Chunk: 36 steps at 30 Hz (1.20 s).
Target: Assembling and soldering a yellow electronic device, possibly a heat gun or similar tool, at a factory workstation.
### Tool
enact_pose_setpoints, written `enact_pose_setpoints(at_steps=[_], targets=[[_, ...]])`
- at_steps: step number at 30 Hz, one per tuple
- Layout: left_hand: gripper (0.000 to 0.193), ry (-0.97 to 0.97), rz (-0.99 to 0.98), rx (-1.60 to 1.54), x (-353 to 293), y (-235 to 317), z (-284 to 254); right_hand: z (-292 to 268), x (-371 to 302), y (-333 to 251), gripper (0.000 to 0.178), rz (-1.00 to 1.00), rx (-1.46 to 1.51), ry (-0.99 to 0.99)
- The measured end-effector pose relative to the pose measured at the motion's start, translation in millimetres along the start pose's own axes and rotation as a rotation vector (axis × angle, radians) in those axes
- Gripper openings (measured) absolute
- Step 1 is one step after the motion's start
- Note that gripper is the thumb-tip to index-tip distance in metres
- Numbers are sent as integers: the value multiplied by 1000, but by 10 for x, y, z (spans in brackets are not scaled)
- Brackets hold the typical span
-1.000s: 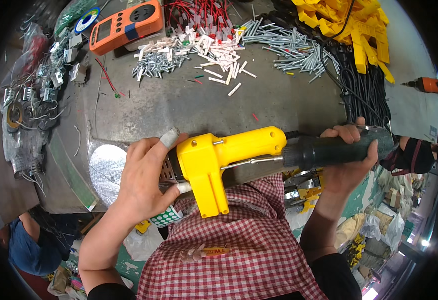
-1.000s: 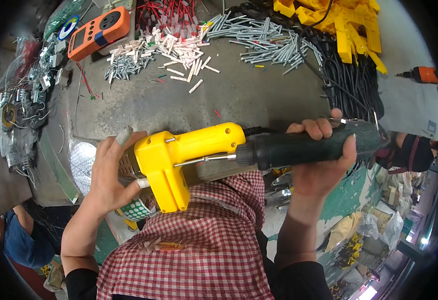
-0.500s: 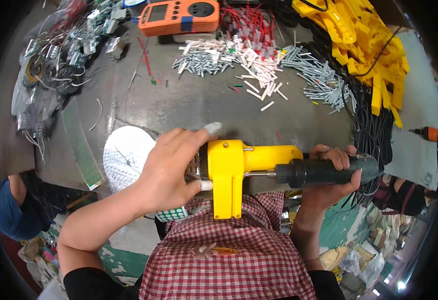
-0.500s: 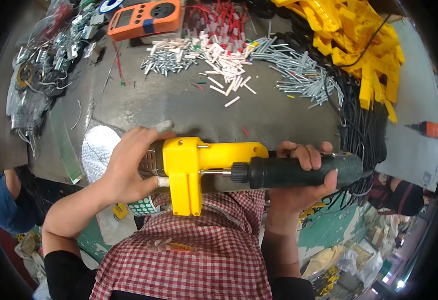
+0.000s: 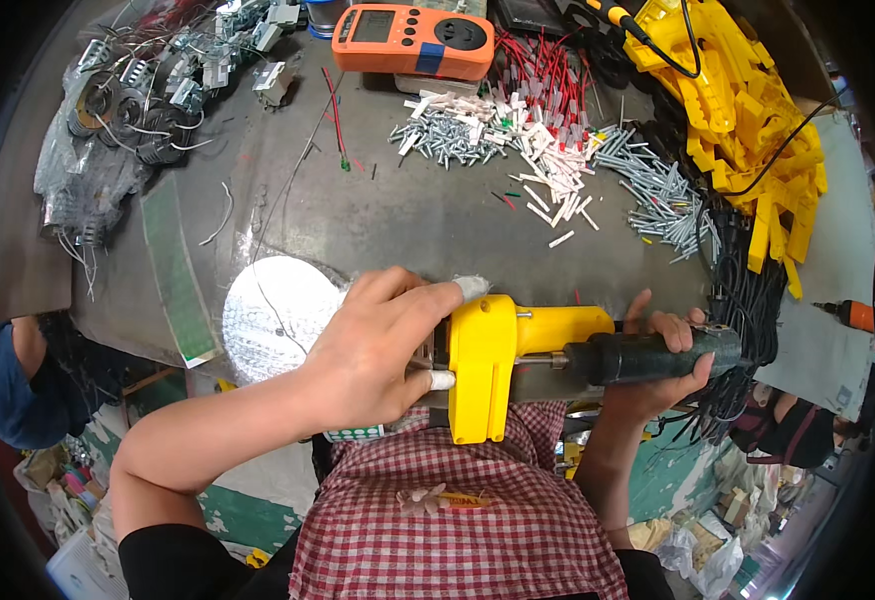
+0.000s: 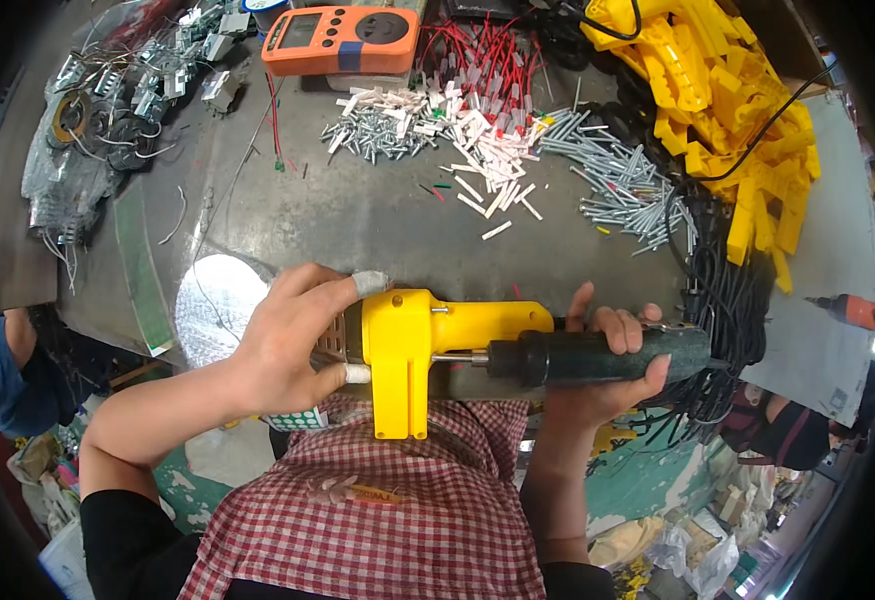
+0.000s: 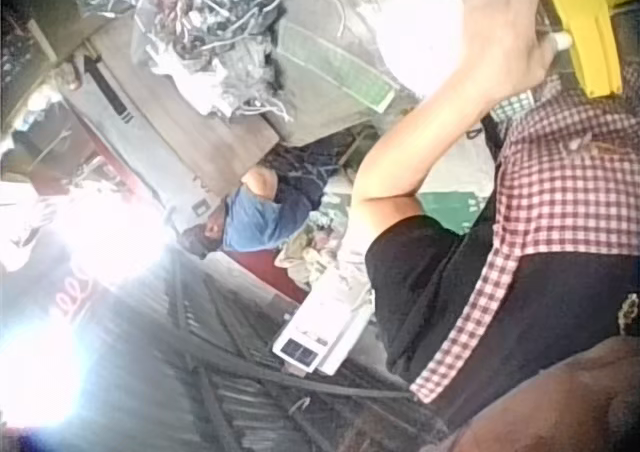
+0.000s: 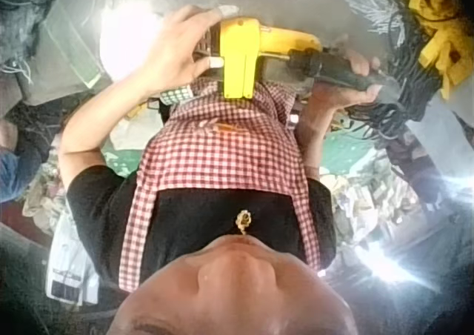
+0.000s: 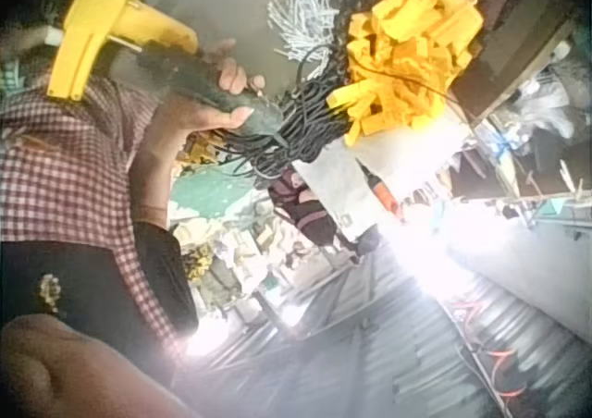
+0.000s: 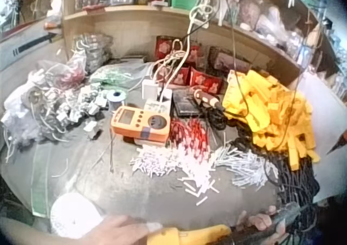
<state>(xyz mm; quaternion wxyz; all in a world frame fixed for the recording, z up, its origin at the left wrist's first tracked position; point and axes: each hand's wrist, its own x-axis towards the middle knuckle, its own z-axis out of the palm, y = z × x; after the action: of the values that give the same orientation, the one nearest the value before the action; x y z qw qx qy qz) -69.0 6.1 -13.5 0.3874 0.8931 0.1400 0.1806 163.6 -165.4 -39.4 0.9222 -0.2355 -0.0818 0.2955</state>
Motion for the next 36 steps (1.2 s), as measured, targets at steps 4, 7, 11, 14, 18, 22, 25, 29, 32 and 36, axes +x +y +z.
enact_pose_setpoints(at_steps=[4, 7, 11, 14, 18, 22, 25, 29, 32, 36], targets=[[72, 23, -3, 17, 30, -1, -4, 84, -11, 15, 35, 9, 33, 2], [72, 19, 14, 23, 26, -20, 17, 148, -48, 24, 35, -43, -14, 29], [73, 5, 24, 81, 13, -26, 22, 173, -48, 54, 35, -36, -30, 41], [76, 3, 36, 75, 21, -28, 18, 205, -49, 53, 35, -40, -47, 48], [78, 10, 34, 81, 26, -13, -1, 210, -38, 43, 34, -32, -40, 6], [84, -43, -4, 56, 28, -22, -13, 218, -44, 21, 34, -47, -17, 12], [88, -87, -49, 55, -16, -20, -58, 273, -26, -46, 41, 105, -70, 36], [90, -150, -102, 75, -23, -12, -71, 298, 202, -173, 41, -22, -109, 117], [90, -141, -82, 79, -17, -29, -43, 308, 269, -149, 41, 27, -117, 72], [91, -164, -77, 105, 2, -22, -58, 353, 297, -104, 42, 31, -94, 64]])
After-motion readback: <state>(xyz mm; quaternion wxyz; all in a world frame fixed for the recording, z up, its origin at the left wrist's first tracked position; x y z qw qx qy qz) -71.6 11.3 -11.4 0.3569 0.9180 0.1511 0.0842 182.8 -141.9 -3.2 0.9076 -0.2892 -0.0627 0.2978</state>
